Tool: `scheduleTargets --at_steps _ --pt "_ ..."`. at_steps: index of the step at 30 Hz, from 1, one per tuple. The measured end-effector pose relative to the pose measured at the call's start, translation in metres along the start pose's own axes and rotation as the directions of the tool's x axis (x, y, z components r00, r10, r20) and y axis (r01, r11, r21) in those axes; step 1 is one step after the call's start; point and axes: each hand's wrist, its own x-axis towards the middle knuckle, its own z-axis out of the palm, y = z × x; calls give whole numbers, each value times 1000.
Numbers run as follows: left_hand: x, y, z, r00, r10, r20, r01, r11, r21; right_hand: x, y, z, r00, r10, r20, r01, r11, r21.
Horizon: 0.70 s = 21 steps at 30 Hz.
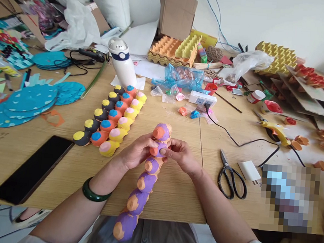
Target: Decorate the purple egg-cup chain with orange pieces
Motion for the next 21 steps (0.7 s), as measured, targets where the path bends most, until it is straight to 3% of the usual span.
scheduleTargets --at_steps 15,21 --pt "-1 2 1 999 -36 -26 35 998 -58 1 0 0 1000 -5 -22 6 1000 27" --pt "0 -1 -2 998 -22 -53 24 999 37 2 3 1 1000 2 -21 -2 1000 20"
